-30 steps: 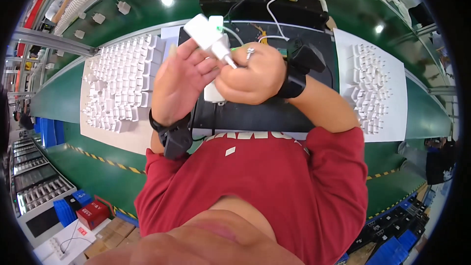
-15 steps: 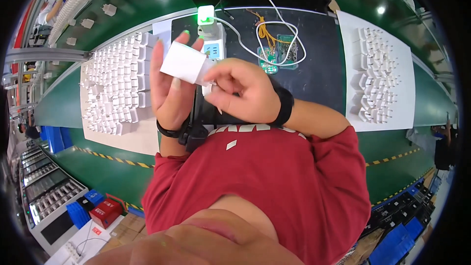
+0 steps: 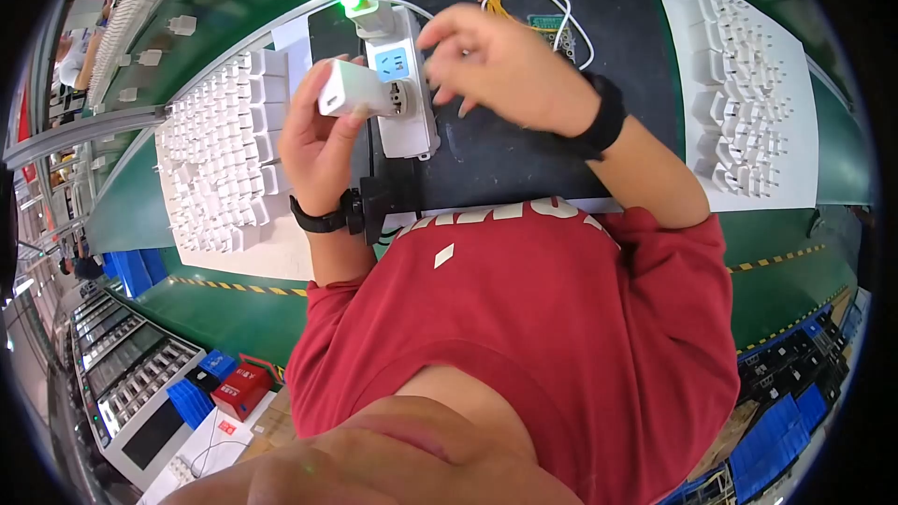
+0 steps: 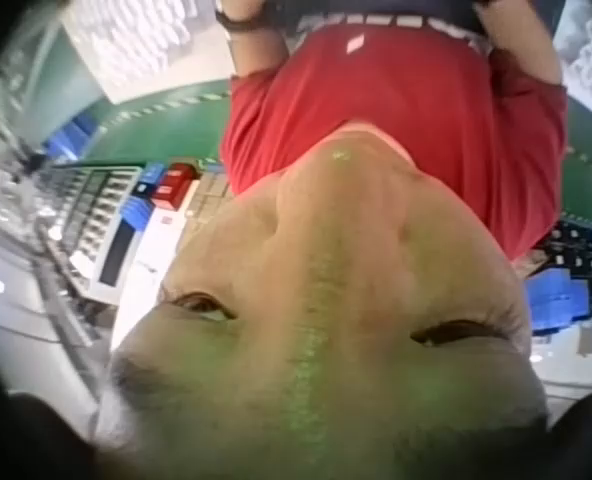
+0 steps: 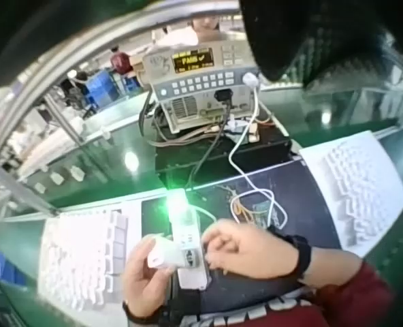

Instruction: Testing white power adapters by plugging them into a test fixture and using a probe at an assembly line station.

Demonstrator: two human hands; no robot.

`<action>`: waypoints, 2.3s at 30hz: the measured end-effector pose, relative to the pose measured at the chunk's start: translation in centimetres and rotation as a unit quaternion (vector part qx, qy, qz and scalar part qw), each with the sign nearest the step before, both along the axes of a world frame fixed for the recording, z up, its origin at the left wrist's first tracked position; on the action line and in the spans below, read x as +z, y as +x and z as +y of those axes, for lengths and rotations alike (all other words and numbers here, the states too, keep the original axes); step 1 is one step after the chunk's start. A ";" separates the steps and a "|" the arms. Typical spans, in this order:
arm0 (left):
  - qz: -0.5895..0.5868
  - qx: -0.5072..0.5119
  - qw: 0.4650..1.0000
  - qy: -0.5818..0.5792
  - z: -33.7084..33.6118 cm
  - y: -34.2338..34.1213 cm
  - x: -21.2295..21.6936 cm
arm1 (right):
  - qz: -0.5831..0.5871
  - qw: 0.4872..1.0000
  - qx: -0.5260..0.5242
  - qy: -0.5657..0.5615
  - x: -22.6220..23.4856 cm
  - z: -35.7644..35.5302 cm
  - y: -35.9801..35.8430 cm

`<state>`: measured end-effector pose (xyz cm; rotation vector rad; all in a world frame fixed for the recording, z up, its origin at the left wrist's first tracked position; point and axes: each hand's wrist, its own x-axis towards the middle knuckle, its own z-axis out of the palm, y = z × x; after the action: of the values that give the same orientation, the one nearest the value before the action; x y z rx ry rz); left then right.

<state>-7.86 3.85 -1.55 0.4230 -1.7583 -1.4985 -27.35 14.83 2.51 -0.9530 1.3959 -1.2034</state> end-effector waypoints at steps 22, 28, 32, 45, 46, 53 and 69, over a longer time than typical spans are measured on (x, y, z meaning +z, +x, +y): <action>-0.063 -0.197 0.965 -0.160 -1.3 0.1 1.0 | 0.455 0.831 -0.066 -0.312 -1.6 -7.9 0.1; -0.138 -0.063 0.981 -0.124 -4.6 -3.1 0.9 | 0.485 0.760 -0.128 -0.412 -1.4 -7.4 0.7; -0.243 -0.007 0.948 -0.203 -6.2 -5.0 1.3 | 0.495 0.732 -0.159 -0.440 -1.6 -7.5 1.0; -0.154 -0.044 0.954 -0.255 -7.0 -5.3 0.8 | 0.407 0.829 -0.126 -0.363 5.2 -4.1 2.1; -0.188 -0.042 0.943 -0.270 -7.0 -5.4 1.0 | 0.405 0.829 -0.103 -0.373 5.8 -3.5 2.2; -0.243 -0.003 0.914 -0.323 -4.9 -1.2 3.6 | 0.323 0.915 -0.026 -0.239 1.1 -1.2 4.5; -0.151 -0.084 0.955 -0.240 -0.7 0.0 1.3 | 0.515 0.768 -0.066 -0.374 -0.9 -1.4 5.1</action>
<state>-7.90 3.14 -0.29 0.2612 -2.3718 -1.0962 -22.26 13.44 1.65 -2.3766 1.8210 -1.4343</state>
